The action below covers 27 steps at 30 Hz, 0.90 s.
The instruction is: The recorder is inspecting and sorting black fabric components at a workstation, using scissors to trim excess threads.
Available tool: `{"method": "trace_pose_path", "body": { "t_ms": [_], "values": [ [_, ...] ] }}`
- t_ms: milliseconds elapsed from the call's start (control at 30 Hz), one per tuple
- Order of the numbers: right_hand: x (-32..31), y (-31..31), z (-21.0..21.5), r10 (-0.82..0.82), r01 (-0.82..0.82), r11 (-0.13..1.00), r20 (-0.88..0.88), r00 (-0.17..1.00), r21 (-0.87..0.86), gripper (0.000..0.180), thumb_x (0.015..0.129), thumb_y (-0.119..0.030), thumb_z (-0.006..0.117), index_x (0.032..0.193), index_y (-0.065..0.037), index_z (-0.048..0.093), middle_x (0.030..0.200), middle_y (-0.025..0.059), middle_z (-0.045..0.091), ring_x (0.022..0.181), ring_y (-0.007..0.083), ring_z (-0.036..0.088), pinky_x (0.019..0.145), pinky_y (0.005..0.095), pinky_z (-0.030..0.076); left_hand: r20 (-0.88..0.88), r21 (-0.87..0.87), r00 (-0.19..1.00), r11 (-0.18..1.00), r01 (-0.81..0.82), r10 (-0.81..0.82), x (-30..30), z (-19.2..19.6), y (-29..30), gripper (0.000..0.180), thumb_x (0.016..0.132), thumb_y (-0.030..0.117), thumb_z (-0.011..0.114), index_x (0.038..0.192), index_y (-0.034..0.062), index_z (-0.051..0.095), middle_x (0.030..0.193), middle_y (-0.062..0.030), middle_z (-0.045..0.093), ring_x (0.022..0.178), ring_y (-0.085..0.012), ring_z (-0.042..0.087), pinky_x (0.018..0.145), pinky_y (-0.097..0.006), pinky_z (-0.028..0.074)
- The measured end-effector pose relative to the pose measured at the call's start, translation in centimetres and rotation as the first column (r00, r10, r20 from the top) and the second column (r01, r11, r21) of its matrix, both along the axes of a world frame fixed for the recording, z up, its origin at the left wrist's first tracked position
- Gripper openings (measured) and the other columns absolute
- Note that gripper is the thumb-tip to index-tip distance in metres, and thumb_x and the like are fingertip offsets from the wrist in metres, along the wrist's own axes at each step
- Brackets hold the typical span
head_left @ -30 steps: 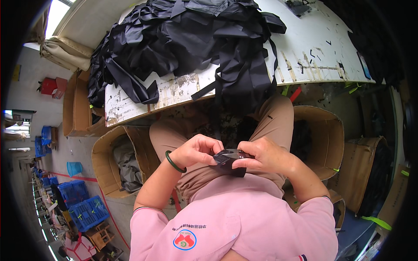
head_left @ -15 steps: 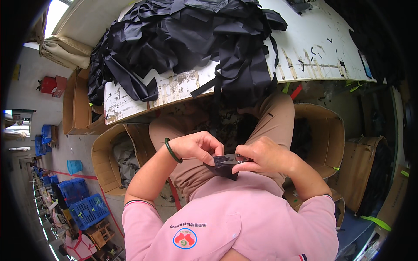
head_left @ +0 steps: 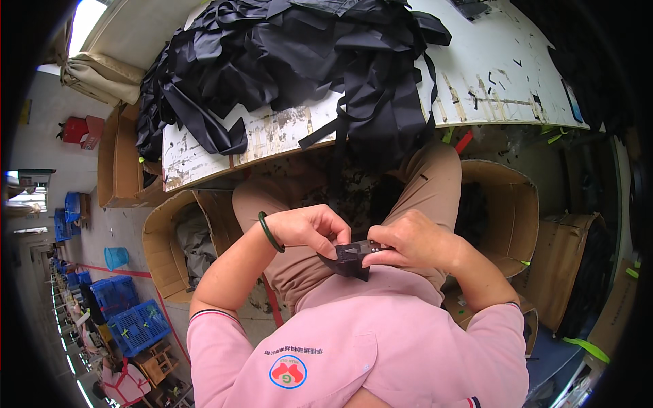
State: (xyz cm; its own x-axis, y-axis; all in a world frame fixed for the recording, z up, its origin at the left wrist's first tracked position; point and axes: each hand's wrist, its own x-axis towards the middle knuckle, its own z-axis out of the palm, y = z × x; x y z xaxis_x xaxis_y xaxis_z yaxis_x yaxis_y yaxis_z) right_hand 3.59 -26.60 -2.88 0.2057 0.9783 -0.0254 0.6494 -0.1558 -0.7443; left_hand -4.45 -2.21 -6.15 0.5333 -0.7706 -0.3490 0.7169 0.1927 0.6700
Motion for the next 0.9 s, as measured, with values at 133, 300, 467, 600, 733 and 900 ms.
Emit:
{"method": "trace_pose_path", "body": {
  "t_ms": [133, 300, 467, 600, 733, 900],
  "values": [
    [-0.2, 0.4, -0.5, 0.040, -0.039, 0.999, -0.005, 0.999, 0.030, 0.041, 0.085, -0.045, 0.061, 0.076, -0.007, 0.054, 0.057, 0.0125, 0.055, 0.055, 0.0337, 0.057, 0.052, 0.0400, 0.045, 0.009, 0.032, 0.999, 0.998, 0.050, -0.050, 0.2, -0.4, -0.2, 0.010, 0.077, -0.001, 0.069, 0.084, -0.0053, 0.064, 0.086, -0.0048, 0.059, 0.080, -0.0121, 0.056, 0.073, -0.025, 0.045],
    [0.0, 0.6, -0.3, 0.066, -0.065, 0.997, -0.009, 0.998, 0.031, 0.041, 0.086, -0.045, 0.061, 0.075, -0.007, 0.053, 0.056, 0.0123, 0.054, 0.055, 0.0339, 0.056, 0.052, 0.0398, 0.045, 0.002, 0.027, 0.996, 0.996, 0.089, -0.090, 0.3, -0.3, -0.3, 0.009, 0.077, -0.001, 0.068, 0.083, -0.0050, 0.062, 0.086, -0.0035, 0.059, 0.080, -0.0104, 0.055, 0.073, -0.024, 0.045],
    [0.1, 0.4, -0.6, 0.054, -0.054, 0.999, -0.043, 0.998, -0.003, 0.040, 0.085, -0.044, 0.061, 0.075, -0.006, 0.054, 0.057, 0.0128, 0.055, 0.055, 0.0350, 0.056, 0.053, 0.0409, 0.044, 0.033, 0.031, 0.996, 0.996, 0.079, -0.080, 0.2, -0.8, -0.4, 0.009, 0.078, -0.002, 0.066, 0.086, -0.0032, 0.063, 0.083, -0.0010, 0.060, 0.077, -0.0077, 0.055, 0.072, -0.022, 0.045],
    [0.3, 0.0, -0.9, -0.011, 0.009, 1.000, -0.171, 0.985, -0.011, 0.042, 0.084, -0.045, 0.063, 0.076, -0.005, 0.055, 0.059, 0.0134, 0.057, 0.055, 0.0353, 0.056, 0.055, 0.0415, 0.045, 0.055, -0.007, 0.998, 1.000, -0.001, 0.002, -0.3, -1.2, -0.6, 0.009, 0.080, -0.002, 0.065, 0.089, -0.0006, 0.064, 0.081, 0.0012, 0.062, 0.076, -0.0051, 0.056, 0.073, -0.021, 0.045],
    [0.0, -0.5, -0.9, -0.212, 0.207, 0.977, -0.263, 0.941, -0.047, 0.042, 0.082, -0.044, 0.067, 0.077, -0.005, 0.054, 0.061, 0.0129, 0.058, 0.055, 0.0339, 0.058, 0.053, 0.0401, 0.045, 0.112, 0.017, 0.898, 0.902, -0.431, 0.426, -1.0, -0.8, -1.4, 0.008, 0.082, -0.001, 0.066, 0.089, 0.0013, 0.064, 0.089, 0.0004, 0.062, 0.082, -0.0069, 0.057, 0.076, -0.021, 0.045],
    [-1.5, -0.1, -1.1, -0.421, 0.426, 0.900, -0.067, 0.904, 0.094, 0.038, 0.078, -0.036, 0.074, 0.081, -0.005, 0.053, 0.063, 0.0093, 0.060, 0.054, 0.0282, 0.060, 0.049, 0.0352, 0.045, 0.296, -0.002, 0.651, 0.682, -0.732, 0.699, -1.5, -1.7, -3.0, 0.007, 0.083, -0.001, 0.064, 0.090, 0.0011, 0.064, 0.091, -0.0008, 0.060, 0.086, -0.0083, 0.056, 0.079, -0.022, 0.045]
  ]
}}
